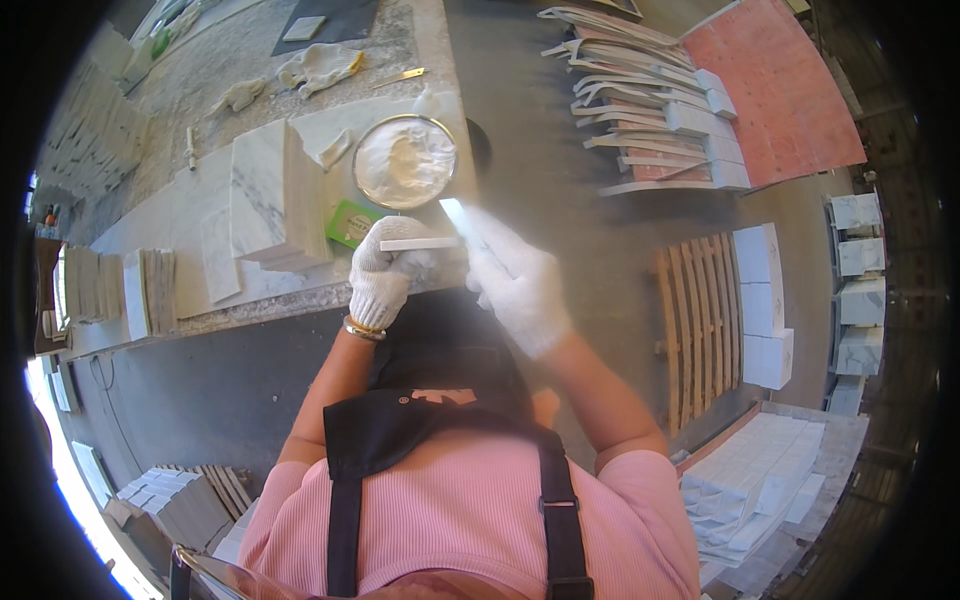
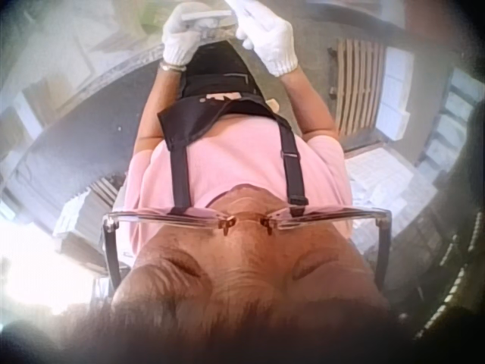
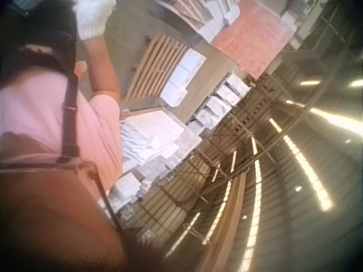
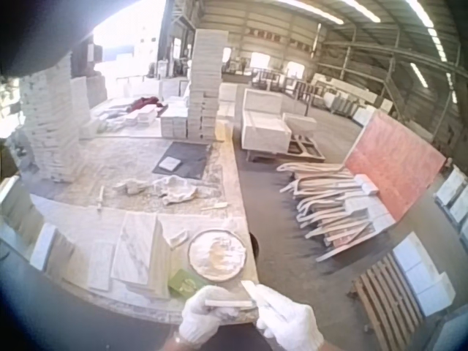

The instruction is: The person scoops white paste from a container with a small metal tool and spreads it onto a rectangular tile. They then use a green sponge to smooth the paste across the tile surface. The person repeats this process on multiple tiles, applying and smoothing the paste.

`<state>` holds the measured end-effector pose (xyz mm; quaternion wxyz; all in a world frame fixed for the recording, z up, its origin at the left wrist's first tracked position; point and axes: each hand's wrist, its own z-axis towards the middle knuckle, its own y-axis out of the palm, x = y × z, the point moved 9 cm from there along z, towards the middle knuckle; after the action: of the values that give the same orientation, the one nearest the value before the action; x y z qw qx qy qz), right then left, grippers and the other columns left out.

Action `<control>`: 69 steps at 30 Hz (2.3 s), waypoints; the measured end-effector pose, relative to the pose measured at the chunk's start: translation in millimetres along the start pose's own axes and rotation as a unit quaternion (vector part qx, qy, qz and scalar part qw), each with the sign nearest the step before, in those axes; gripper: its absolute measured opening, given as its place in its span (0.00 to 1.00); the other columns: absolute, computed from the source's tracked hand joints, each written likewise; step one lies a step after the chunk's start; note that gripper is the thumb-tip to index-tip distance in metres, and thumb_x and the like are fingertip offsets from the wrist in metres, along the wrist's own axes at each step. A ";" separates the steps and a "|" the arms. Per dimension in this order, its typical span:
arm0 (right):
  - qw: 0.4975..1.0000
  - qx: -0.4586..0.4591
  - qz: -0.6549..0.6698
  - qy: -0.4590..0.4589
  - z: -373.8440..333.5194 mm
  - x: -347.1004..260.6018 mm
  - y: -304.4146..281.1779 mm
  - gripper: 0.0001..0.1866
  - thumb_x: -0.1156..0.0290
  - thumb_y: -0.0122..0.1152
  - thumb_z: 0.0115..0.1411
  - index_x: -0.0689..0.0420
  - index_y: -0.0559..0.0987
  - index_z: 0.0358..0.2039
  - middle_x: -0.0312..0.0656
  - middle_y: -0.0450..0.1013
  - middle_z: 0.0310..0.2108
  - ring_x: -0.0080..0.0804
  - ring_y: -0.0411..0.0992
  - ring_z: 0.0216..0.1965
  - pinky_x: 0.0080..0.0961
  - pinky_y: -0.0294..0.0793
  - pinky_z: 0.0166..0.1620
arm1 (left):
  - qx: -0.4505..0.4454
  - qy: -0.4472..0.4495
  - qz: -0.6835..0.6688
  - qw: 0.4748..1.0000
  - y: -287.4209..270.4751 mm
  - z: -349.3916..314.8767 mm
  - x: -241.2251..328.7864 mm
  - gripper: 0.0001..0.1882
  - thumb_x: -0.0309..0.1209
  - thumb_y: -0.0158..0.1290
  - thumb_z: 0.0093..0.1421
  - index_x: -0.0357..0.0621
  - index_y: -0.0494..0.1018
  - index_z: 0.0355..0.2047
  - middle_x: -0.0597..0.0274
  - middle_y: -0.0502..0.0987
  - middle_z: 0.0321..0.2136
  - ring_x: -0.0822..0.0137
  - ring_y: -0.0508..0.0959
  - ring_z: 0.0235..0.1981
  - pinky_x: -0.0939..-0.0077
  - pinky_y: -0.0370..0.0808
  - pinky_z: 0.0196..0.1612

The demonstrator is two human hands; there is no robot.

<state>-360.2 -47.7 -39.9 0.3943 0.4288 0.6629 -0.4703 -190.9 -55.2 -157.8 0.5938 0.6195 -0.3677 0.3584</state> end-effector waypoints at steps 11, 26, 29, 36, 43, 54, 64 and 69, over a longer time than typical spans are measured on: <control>0.999 -0.036 -0.022 0.004 -0.7 1.0 3.1 0.25 0.73 0.55 0.70 0.50 0.76 0.68 0.32 0.76 0.28 0.15 0.70 0.27 0.18 0.75 0.33 | 0.029 0.007 0.074 0.997 0.4 -1.0 9.8 0.16 0.16 0.66 0.55 0.39 0.80 0.44 0.65 0.82 0.40 0.72 0.80 0.41 0.75 0.79 0.45; 0.997 -0.024 -0.059 -0.040 1.3 -2.8 7.1 0.25 0.75 0.57 0.69 0.55 0.76 0.67 0.36 0.78 0.26 0.16 0.71 0.24 0.20 0.75 0.30 | -0.014 -0.001 0.277 0.961 6.5 6.8 34.0 0.22 0.17 0.72 0.44 0.41 0.83 0.42 0.63 0.86 0.40 0.72 0.84 0.41 0.75 0.82 0.47; 0.997 -0.017 -0.052 -0.050 3.1 -4.7 10.1 0.25 0.76 0.57 0.68 0.58 0.76 0.66 0.37 0.78 0.27 0.17 0.71 0.24 0.20 0.75 0.29 | -0.002 -0.006 0.269 0.963 7.4 5.7 33.9 0.22 0.14 0.63 0.44 0.40 0.83 0.42 0.62 0.86 0.39 0.70 0.84 0.40 0.74 0.82 0.47; 0.998 -0.023 -0.023 -0.044 8.3 -5.7 13.2 0.26 0.74 0.56 0.69 0.58 0.75 0.67 0.38 0.78 0.28 0.18 0.71 0.23 0.20 0.74 0.28 | 0.008 -0.016 0.194 0.981 8.3 5.3 31.5 0.23 0.11 0.56 0.43 0.38 0.82 0.42 0.61 0.85 0.38 0.69 0.83 0.40 0.72 0.81 0.48; 0.997 -0.064 0.038 0.011 13.3 0.3 32.5 0.24 0.73 0.56 0.70 0.56 0.76 0.66 0.37 0.78 0.27 0.19 0.71 0.22 0.20 0.73 0.28 | 0.047 -0.005 0.286 0.957 -1.4 8.4 23.6 0.18 0.13 0.61 0.49 0.38 0.82 0.41 0.62 0.85 0.37 0.71 0.83 0.39 0.72 0.81 0.46; 0.999 -0.008 0.032 0.001 0.3 -2.6 -1.2 0.25 0.72 0.58 0.68 0.56 0.77 0.65 0.36 0.79 0.27 0.17 0.70 0.21 0.17 0.69 0.25 | 0.034 0.017 0.242 0.969 12.7 0.3 40.7 0.19 0.12 0.61 0.48 0.40 0.82 0.41 0.63 0.85 0.35 0.72 0.83 0.36 0.75 0.81 0.43; 0.999 -0.034 -0.021 -0.016 2.3 -3.3 10.0 0.24 0.74 0.58 0.68 0.58 0.77 0.65 0.36 0.78 0.26 0.17 0.70 0.21 0.18 0.72 0.27 | 0.023 -0.004 0.187 0.982 10.6 -1.2 33.1 0.19 0.15 0.69 0.49 0.41 0.82 0.41 0.64 0.86 0.37 0.73 0.83 0.38 0.75 0.82 0.43; 0.999 -0.044 -0.015 -0.009 2.5 4.4 24.9 0.24 0.73 0.57 0.70 0.56 0.76 0.66 0.36 0.78 0.27 0.18 0.71 0.23 0.20 0.75 0.30 | 0.018 -0.009 0.241 0.970 5.8 -0.3 27.8 0.20 0.11 0.61 0.48 0.39 0.82 0.42 0.63 0.85 0.37 0.72 0.82 0.38 0.74 0.81 0.44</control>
<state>-337.9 -44.4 -51.7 0.4115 0.3971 0.6855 -0.4506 -182.9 -55.8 -130.6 0.4755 0.5266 -0.5047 0.4919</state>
